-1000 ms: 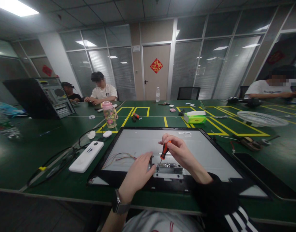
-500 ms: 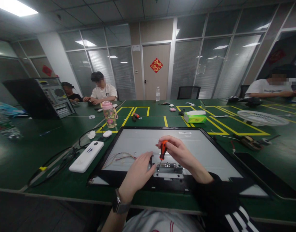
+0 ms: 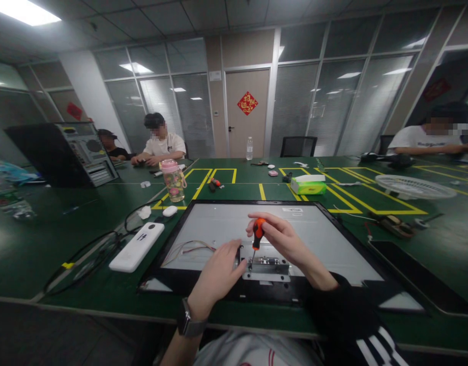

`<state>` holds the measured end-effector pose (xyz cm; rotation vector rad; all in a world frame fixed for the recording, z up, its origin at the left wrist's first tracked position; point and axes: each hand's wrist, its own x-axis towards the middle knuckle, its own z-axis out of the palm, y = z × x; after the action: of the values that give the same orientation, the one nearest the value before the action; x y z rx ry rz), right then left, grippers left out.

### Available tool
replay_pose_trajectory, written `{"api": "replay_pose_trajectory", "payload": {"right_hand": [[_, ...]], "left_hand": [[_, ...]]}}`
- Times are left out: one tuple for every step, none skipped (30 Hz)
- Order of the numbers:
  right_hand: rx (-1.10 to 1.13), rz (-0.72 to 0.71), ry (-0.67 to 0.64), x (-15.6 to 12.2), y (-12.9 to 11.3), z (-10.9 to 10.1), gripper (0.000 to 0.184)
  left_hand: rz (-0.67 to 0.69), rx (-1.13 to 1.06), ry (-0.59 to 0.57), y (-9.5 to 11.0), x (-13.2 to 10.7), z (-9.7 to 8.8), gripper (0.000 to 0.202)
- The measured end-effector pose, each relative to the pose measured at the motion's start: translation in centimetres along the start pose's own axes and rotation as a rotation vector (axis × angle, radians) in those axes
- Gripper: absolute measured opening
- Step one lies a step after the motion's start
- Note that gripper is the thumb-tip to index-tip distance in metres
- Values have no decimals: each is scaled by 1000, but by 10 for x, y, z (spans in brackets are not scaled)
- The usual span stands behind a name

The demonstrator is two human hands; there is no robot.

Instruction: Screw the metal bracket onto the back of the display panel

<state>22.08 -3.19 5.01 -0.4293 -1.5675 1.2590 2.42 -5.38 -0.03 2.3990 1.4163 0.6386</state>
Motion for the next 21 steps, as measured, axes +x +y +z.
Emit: {"api": "replay_pose_trajectory", "payload": {"right_hand": [[-25,-6,8,0,-2,0,33],[-50,-13,18,-1,-3,-1,35],[-72,-18,24,-2,-4,-1,37],[-91,-22,26,-2,-4,-1,38],[-114,-24,31,-3,-4,-1,38],[-149,-28,44,-3,-4,-1,37],[-204,-45,75,-3,-3,-1,35],[-280,-79,125,-4,-2,-1,31],[-371,-128,189,-4,-1,0,25],[-462,-187,253,-4,1,0,20],[-540,-243,300,-5,1,0,16],[-590,-285,322,-5,2,0,14],[-605,-304,314,-6,2,0,15],[-585,-298,282,-7,2,0,19],[-539,-274,245,-7,2,0,24],[-480,-240,213,-7,2,0,29],[-427,-205,194,-7,2,0,31],[-396,-181,194,-7,3,0,31],[-396,-175,215,-7,4,0,30],[-424,-188,254,-6,5,0,27],[-473,-215,300,-6,6,0,23]], "left_hand": [[1,2,3,0,0,0,45],[-2,5,5,0,0,1,45],[-5,7,6,0,-1,1,45],[-8,9,3,0,-1,0,45],[-12,10,-1,0,-1,0,46],[-14,9,-4,1,-1,0,46],[-14,9,-5,1,0,0,46],[-12,8,-5,1,0,0,46],[-10,7,-5,0,0,1,46],[-10,7,-2,0,0,1,46],[-9,8,-1,0,0,1,46],[-8,10,-3,-1,0,1,46],[-8,14,-5,-1,0,2,47],[-9,19,-8,-1,0,2,47],[-11,23,-12,-1,0,2,48],[-14,26,-16,-1,0,1,48],[-16,27,-17,-1,0,1,48],[-17,26,-16,-1,0,1,48],[-17,23,-14,-1,0,1,48],[-15,21,-12,-1,0,1,48],[-13,19,-10,-1,0,0,48]]}}
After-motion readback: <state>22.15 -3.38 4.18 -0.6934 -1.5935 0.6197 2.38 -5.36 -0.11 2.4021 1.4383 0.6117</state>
